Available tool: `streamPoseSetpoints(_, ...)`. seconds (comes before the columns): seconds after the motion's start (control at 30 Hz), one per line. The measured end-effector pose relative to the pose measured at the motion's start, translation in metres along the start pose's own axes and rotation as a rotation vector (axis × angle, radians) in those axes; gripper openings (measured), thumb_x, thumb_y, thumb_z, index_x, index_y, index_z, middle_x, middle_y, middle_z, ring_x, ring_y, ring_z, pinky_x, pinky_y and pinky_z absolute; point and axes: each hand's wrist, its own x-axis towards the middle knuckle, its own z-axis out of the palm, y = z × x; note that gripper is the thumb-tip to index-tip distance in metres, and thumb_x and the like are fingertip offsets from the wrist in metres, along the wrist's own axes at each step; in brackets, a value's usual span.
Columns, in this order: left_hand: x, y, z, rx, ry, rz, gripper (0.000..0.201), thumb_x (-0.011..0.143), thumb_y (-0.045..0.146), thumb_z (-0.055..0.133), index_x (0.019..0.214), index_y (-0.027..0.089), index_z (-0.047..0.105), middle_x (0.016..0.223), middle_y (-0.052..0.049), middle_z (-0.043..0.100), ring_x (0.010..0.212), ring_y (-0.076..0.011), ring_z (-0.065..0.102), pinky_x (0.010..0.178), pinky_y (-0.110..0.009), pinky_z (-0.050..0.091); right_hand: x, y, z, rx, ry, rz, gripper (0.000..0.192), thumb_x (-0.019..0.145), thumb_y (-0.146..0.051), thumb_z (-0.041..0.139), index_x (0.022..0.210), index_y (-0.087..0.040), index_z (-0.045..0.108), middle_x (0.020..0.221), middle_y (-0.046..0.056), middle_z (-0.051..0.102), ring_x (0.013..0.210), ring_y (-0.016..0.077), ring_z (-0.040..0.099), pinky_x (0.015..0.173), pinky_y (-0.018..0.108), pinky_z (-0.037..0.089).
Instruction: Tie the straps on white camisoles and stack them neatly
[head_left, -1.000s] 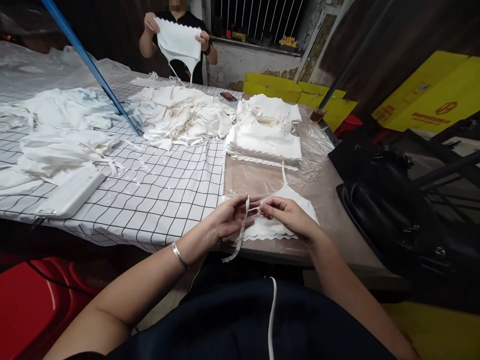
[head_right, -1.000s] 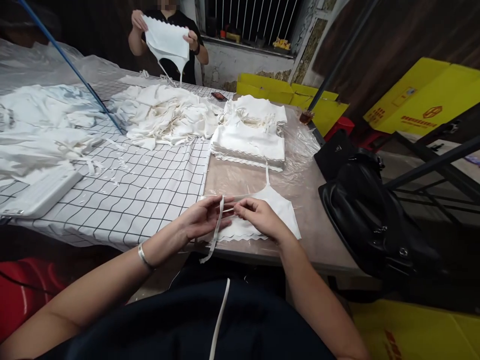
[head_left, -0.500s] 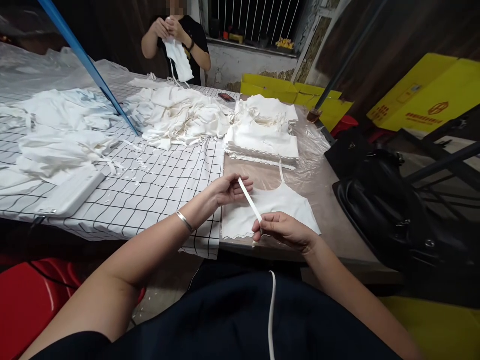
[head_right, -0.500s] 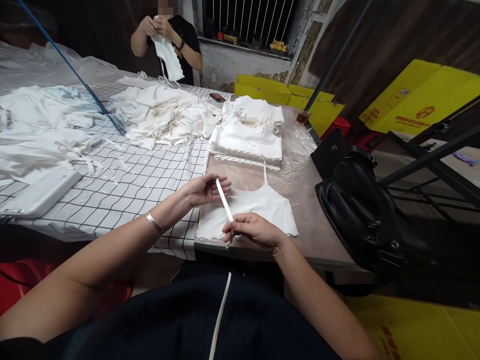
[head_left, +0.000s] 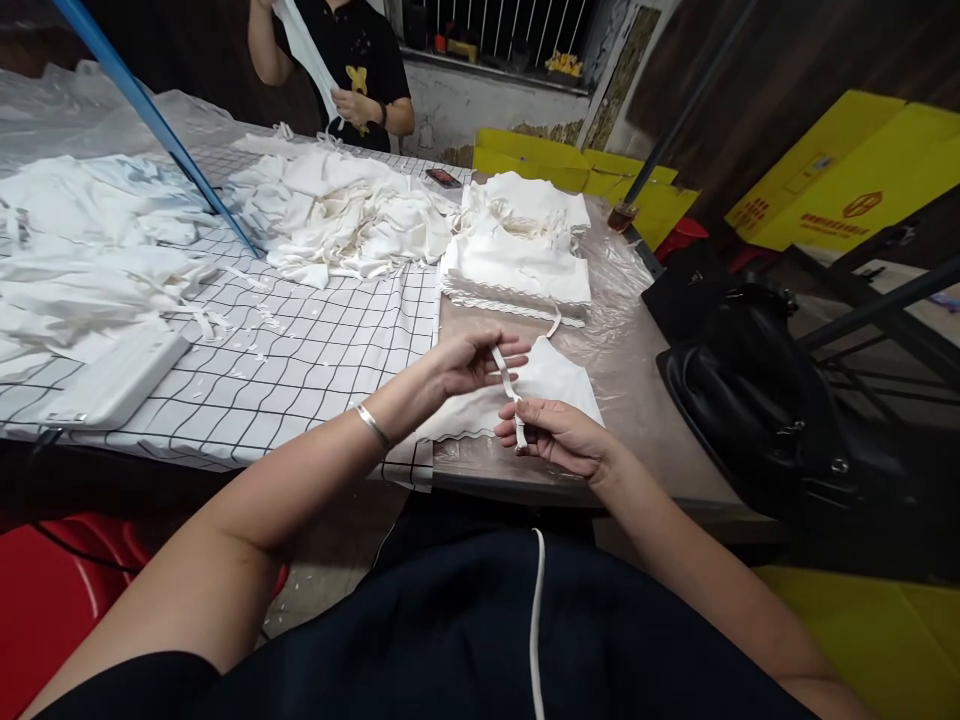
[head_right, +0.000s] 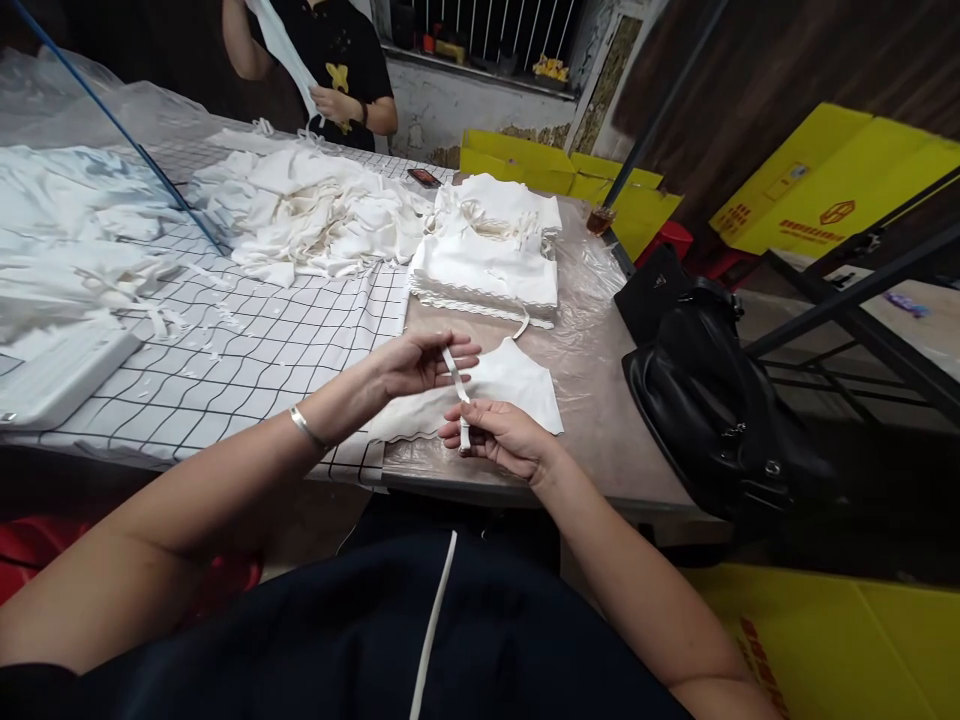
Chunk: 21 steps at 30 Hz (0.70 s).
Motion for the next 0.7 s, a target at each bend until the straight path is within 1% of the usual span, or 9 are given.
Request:
streamPoseSetpoints(0.17,0.032,0.04,-0.009,0.146,0.038,0.064,0.025,0.098,0.022,0.038,0.092,0.013,0.06,0.094,-0.011,0.072,0.084,-0.0176,0.069,0.087,-0.039,0.054,0.0,-0.002,0.004,-0.049,-0.058,0.076,0.021,0.076,-0.028,0.079,0.086,-0.013,0.068,0.081,0.006,0.074,0.072,0.0116,0.07,0.068,0.02,0.056)
streamPoseSetpoints(0.23,0.034,0.043,-0.015,0.398,0.068,0.071,0.033,0.1,0.032,0.036,0.084,0.014,0.06,0.085,-0.012,0.071,0.079,-0.0192,0.068,0.08,-0.038,0.054,0.003,-0.005,0.003,-0.056,-0.027,0.091,0.021,0.074,-0.027,0.081,0.084,-0.013,0.068,0.081,0.006,0.074,0.071,0.0113,0.07,0.068,0.02,0.056)
streamPoseSetpoints(0.27,0.031,0.041,-0.019,0.595,0.117,0.096,0.037,0.099,0.038,0.038,0.079,0.014,0.059,0.08,-0.012,0.07,0.076,-0.0203,0.067,0.075,-0.037,0.053,0.005,-0.006,0.002,-0.052,-0.003,0.087,0.021,0.073,-0.026,0.081,0.083,-0.014,0.068,0.082,0.006,0.074,0.072,0.0117,0.07,0.067,0.02,0.056)
streamPoseSetpoints(0.33,0.017,0.026,-0.026,1.077,0.27,0.249,0.04,0.095,0.041,0.044,0.07,0.015,0.058,0.071,-0.011,0.066,0.071,-0.0213,0.063,0.07,-0.036,0.05,0.01,-0.012,-0.002,-0.04,0.047,0.046,0.02,0.073,-0.026,0.082,0.081,-0.015,0.068,0.083,0.005,0.074,0.074,0.0116,0.069,0.066,0.019,0.055)
streamPoseSetpoints(0.4,-0.003,0.0,-0.032,1.519,0.35,0.517,0.033,0.092,0.036,0.049,0.068,0.015,0.059,0.071,-0.01,0.064,0.072,-0.0212,0.06,0.07,-0.035,0.046,0.019,-0.021,-0.007,-0.043,0.096,-0.033,0.018,0.071,-0.023,0.083,0.079,-0.015,0.068,0.081,0.002,0.072,0.069,0.0084,0.066,0.06,0.016,0.052)
streamPoseSetpoints(0.47,-0.022,-0.03,-0.035,1.795,0.177,0.713,0.026,0.09,0.03,0.051,0.073,0.015,0.064,0.077,-0.01,0.065,0.076,-0.0211,0.058,0.07,-0.034,0.044,0.03,-0.034,-0.013,-0.054,0.149,-0.119,0.018,0.068,-0.019,0.084,0.077,-0.015,0.069,0.073,-0.001,0.069,0.059,0.0045,0.059,0.052,0.013,0.045)
streamPoseSetpoints(0.53,-0.034,-0.059,-0.034,1.958,-0.007,0.778,0.021,0.087,0.03,0.054,0.081,0.015,0.067,0.086,-0.01,0.066,0.079,-0.0218,0.057,0.069,-0.033,0.043,0.044,-0.049,-0.017,-0.066,0.191,-0.17,0.018,0.067,-0.017,0.084,0.077,-0.015,0.069,0.065,-0.003,0.064,0.053,0.0037,0.054,0.047,0.014,0.04)
streamPoseSetpoints(0.6,-0.037,-0.079,-0.03,2.054,-0.048,0.771,0.021,0.087,0.029,0.054,0.085,0.014,0.068,0.09,-0.011,0.065,0.08,-0.0222,0.056,0.067,-0.033,0.043,0.059,-0.063,-0.016,-0.074,0.224,-0.197,0.016,0.069,-0.015,0.083,0.075,-0.016,0.067,0.062,-0.003,0.062,0.052,0.0051,0.054,0.046,0.016,0.039)
streamPoseSetpoints(0.7,-0.035,-0.092,-0.025,2.091,-0.059,0.735,0.022,0.089,0.026,0.052,0.08,0.014,0.068,0.088,-0.01,0.064,0.078,-0.0209,0.055,0.067,-0.033,0.043,0.077,-0.076,-0.012,-0.054,0.266,-0.223,0.014,0.074,-0.011,0.077,0.073,-0.017,0.064,0.066,-0.002,0.064,0.056,0.0065,0.057,0.049,0.017,0.041)
